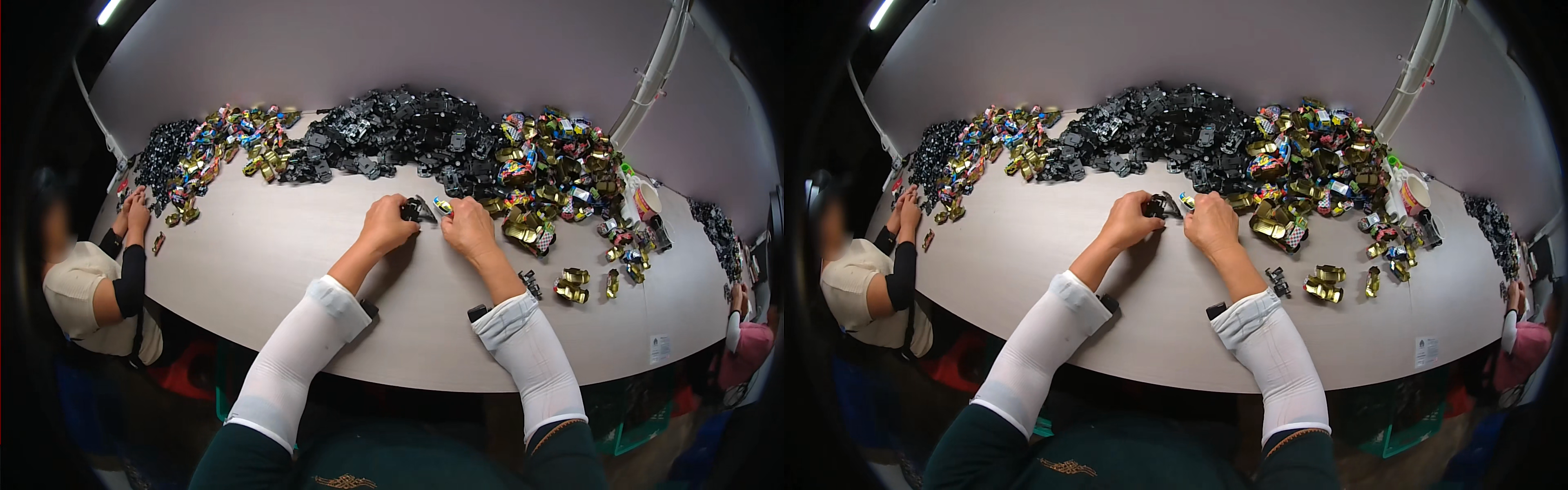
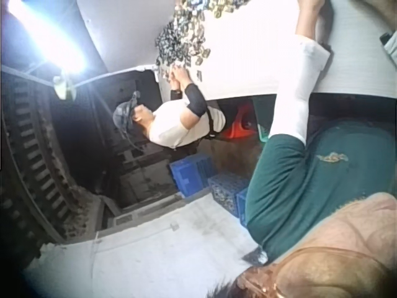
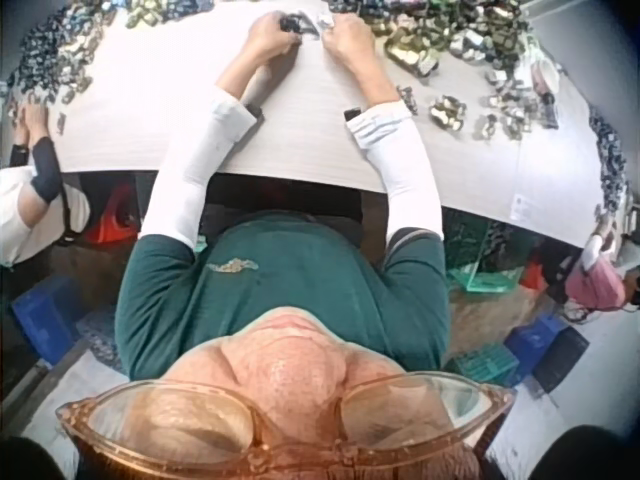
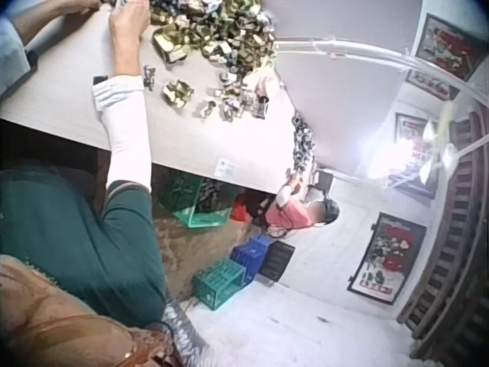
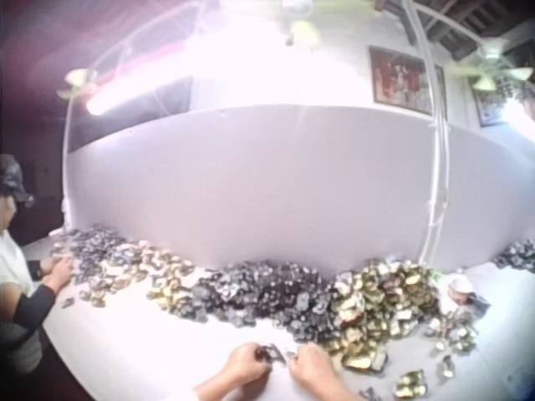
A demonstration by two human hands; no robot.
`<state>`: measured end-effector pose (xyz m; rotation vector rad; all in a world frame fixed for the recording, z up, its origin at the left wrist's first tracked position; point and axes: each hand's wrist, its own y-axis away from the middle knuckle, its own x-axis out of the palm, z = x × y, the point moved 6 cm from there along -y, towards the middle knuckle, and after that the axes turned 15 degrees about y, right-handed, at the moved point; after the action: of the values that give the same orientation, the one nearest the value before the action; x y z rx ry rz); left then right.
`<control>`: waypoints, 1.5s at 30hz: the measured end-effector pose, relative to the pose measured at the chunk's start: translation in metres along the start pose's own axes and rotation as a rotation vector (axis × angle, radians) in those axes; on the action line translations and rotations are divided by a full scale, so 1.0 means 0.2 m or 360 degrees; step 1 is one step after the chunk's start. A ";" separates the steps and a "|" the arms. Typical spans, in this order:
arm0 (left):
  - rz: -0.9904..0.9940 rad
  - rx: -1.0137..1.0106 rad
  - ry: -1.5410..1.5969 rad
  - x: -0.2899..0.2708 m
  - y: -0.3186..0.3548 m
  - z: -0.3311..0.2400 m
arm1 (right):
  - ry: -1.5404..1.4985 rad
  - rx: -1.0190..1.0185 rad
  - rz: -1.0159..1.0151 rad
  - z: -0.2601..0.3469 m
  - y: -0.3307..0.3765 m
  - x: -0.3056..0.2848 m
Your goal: The person picks up a toy car body and a chassis, fits them together by hand, and presses them to secure the assembly. They repeat this process, handling one chassis and one body at a time, and place the completed toy cars on the table.
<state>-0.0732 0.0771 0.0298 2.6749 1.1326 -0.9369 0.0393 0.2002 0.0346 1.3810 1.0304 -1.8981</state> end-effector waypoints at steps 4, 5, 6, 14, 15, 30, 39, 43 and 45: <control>-0.0162 -0.0116 0.0654 -0.03 0.04 0.11 | 0.0129 0.0089 -0.0069 -0.03 0.00 -0.02; -0.0188 -0.0166 0.0830 -0.04 0.06 0.13 | 0.0171 0.0144 -0.0100 -0.04 0.00 -0.03; -0.0191 -0.0172 0.0835 -0.04 0.06 0.14 | 0.0175 0.0140 -0.0094 -0.03 0.01 -0.03; -0.0221 -0.0101 0.1349 -0.04 0.07 0.14 | -0.0089 -0.0390 -0.0471 0.12 0.07 -0.04; -0.0192 -0.0054 0.1402 -0.02 0.07 0.13 | -0.0059 -0.0445 -0.0388 0.13 0.07 -0.01; -0.0062 -0.0174 0.1712 -0.04 0.08 0.15 | -0.1312 0.0146 -0.0329 -0.09 -0.03 0.05; -0.0057 -0.0292 0.1611 -0.05 0.10 0.14 | -0.0555 -0.0600 0.1001 -0.14 0.01 -0.25; -0.0061 -0.0251 0.1575 -0.06 0.10 0.13 | -0.0666 -0.0303 0.0788 -0.25 -0.05 -0.28; -0.0001 -0.0337 0.1724 -0.04 0.10 0.12 | -0.0522 -0.0117 0.0454 -0.29 -0.10 -0.31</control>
<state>-0.0770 0.0505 0.0121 2.9458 1.2124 0.7425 0.0719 0.2591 0.0879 1.0646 0.6954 -1.7776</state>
